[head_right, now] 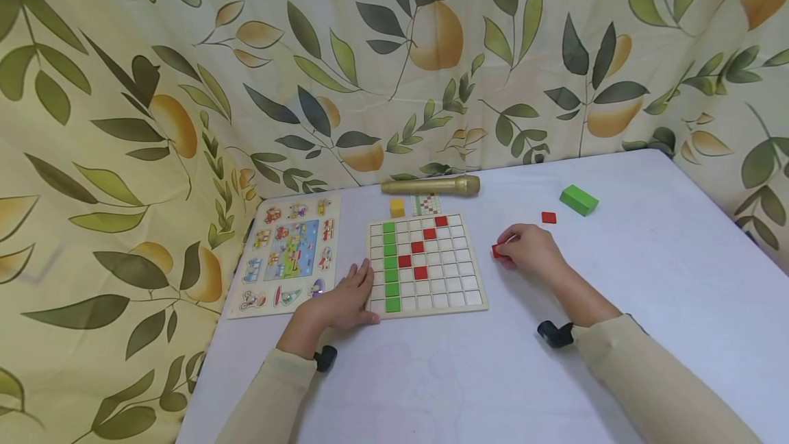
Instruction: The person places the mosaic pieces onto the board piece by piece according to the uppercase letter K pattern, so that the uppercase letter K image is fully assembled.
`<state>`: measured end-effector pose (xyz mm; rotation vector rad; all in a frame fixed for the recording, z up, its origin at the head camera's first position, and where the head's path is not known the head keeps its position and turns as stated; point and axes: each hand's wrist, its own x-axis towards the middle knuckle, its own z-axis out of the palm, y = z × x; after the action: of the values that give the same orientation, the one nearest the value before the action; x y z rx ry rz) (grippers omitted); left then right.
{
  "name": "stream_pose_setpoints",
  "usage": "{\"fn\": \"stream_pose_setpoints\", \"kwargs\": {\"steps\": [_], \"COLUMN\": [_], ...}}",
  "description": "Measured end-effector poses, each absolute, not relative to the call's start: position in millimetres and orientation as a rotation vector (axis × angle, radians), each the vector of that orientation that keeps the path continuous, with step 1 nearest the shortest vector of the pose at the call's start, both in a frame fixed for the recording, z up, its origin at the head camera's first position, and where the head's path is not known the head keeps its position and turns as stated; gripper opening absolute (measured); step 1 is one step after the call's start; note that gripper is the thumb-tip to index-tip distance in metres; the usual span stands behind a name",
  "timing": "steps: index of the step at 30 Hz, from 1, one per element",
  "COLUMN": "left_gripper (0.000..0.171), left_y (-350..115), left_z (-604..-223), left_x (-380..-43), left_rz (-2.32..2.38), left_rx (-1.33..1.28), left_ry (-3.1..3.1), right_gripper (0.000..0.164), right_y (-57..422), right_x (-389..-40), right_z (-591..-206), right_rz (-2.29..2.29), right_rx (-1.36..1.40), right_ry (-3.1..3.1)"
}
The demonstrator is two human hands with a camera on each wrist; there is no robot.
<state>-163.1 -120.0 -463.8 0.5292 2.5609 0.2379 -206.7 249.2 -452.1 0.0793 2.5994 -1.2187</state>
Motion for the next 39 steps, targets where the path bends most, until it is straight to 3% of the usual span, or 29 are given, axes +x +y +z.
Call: {"fn": "stream_pose_setpoints", "kwargs": {"steps": [39], "left_gripper": [0.098], "left_y": [-121], "left_z": [-460], "left_x": [-163], "left_rz": [0.262], "left_rx": [0.524], "left_ry": [2.549], "right_gripper": [0.005], "right_y": [155], "right_x": [-188], "right_z": [-467], "right_rz": [-1.062], "right_rx": [-0.253], "right_ry": [2.593]}}
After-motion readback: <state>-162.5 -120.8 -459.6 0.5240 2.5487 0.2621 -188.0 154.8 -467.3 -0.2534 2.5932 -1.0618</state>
